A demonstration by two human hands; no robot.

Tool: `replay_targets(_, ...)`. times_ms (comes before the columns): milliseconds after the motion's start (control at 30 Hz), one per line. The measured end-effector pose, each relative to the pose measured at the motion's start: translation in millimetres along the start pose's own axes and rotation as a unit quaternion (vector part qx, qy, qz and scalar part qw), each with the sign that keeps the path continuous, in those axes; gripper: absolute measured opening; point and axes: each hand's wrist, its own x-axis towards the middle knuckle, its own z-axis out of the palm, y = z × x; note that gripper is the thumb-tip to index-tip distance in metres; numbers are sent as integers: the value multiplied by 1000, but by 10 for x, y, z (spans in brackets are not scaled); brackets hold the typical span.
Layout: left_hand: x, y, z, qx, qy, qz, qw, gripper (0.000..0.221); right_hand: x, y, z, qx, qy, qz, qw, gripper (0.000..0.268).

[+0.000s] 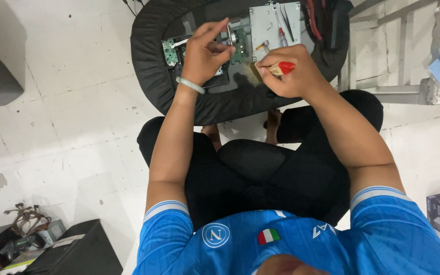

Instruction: Disassembling and cleaning a laser unit's electronic components using a brush and screwdriver.

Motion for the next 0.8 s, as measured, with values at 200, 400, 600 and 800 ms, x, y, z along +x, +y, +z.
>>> replay_targets(200,23,46,16,-37,-1,16,999,61,73,-50,-27,-53,96,-77,991,32)
replay_targets(400,26,48,1,-1,-18,5,1000,57,72,-136,-38,-42,48,-35,997,21)
replay_targets(600,1,-22,5,-4,-25,11,1000,58,109,-139,-19,-13,41,-52,998,17)
replay_targets(800,32,65,6,-24,-7,13,1000,60,74,-81,-11,-66,136,-69,986,29)
